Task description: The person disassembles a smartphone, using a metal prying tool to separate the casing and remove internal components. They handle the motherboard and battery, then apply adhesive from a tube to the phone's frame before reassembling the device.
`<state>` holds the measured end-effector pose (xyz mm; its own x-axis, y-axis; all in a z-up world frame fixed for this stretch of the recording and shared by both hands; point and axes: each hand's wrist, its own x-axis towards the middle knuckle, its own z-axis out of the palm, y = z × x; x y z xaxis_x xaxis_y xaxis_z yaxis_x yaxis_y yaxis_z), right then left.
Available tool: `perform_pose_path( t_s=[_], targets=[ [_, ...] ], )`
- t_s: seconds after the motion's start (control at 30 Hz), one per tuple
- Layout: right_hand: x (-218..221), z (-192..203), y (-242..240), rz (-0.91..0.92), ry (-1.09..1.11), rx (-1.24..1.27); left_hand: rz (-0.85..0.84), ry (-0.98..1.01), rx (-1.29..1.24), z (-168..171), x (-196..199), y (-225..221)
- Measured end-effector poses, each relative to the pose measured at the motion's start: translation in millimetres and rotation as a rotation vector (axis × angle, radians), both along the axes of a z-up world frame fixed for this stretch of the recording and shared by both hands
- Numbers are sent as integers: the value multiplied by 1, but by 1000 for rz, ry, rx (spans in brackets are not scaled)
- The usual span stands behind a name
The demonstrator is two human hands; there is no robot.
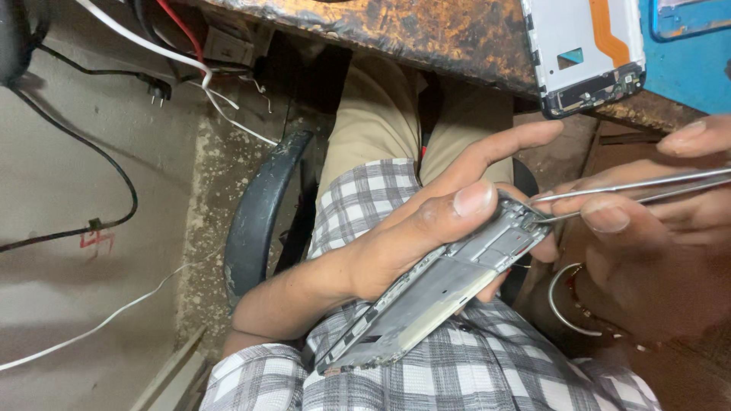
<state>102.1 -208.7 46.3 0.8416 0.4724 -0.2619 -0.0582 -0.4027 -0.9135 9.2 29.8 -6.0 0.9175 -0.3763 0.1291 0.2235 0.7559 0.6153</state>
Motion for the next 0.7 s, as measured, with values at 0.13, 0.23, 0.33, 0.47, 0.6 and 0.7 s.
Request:
perform_pose_path(
  t_s=[0.13,0.23,0.33,0.47,0.6,0.7],
  targets=[
    [24,2,-16,157,55,-288,7,-20,20,-1,-2,0],
    [39,6,-12,285,102,-422,5,-35,20,-5,0,-4],
    [13,15,2,321,-198,-170,-11,-54,9,-8,-1,-5],
    [11,17,15,226,-113,-36,-26,-52,38,-11,2,-7],
    [28,13,6,423,-424,-398,-27,-70,15,-15,4,-9],
    [35,12,1,490,-457,-431,-25,-74,62,-18,7,-11]
  ],
)
